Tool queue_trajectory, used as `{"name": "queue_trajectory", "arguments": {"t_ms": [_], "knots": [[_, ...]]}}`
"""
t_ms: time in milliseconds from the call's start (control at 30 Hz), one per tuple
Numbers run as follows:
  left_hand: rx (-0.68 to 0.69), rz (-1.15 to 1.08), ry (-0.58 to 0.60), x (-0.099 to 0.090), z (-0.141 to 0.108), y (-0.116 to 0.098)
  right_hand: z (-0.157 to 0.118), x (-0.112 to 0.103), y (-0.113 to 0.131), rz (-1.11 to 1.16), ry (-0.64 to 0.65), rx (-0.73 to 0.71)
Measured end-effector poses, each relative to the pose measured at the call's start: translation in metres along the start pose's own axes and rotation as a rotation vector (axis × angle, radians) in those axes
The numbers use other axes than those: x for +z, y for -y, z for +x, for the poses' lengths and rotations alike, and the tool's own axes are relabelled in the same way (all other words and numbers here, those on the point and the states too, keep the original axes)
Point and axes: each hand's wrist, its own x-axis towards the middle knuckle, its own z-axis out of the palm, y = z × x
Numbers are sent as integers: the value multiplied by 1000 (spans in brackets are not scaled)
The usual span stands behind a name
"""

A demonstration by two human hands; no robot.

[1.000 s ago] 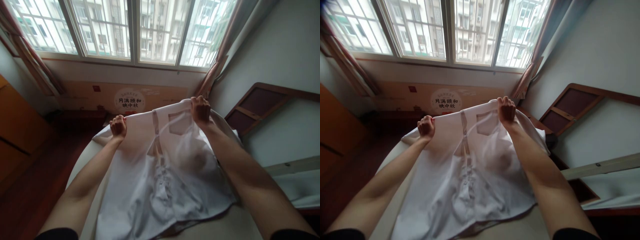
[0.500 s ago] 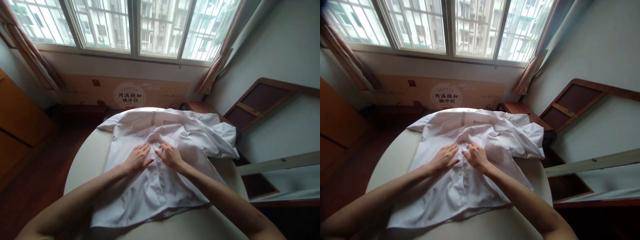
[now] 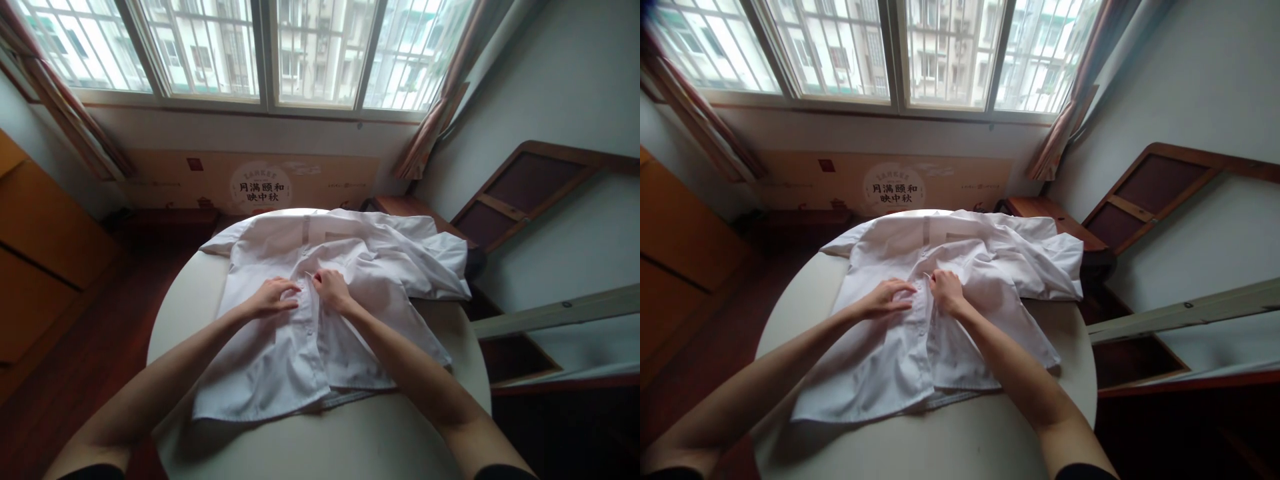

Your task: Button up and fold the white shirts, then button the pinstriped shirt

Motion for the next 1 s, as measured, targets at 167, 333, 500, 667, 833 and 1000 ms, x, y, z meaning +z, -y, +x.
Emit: {"name": "queue_trajectory", "arguments": {"t_ms": [167,333,500,667,833,1000], "knots": [[-271,67,-159,13,27,-6,-11,4,-4,539,53,152],[-432,140,-219,24,38,-16,-14,22,-2,1013,59,322],[-453,27,-251,26,37,-15,-10,33,-3,1098,50,331],[-441,-115,-307,30,34,-13,-15,29,1,918,-52,229],[-418,-128,-278,30,34,-11,-21,27,4,850,-90,190],[-431,-139,-250,29,35,-11,-19,30,0,1099,-6,261]]}}
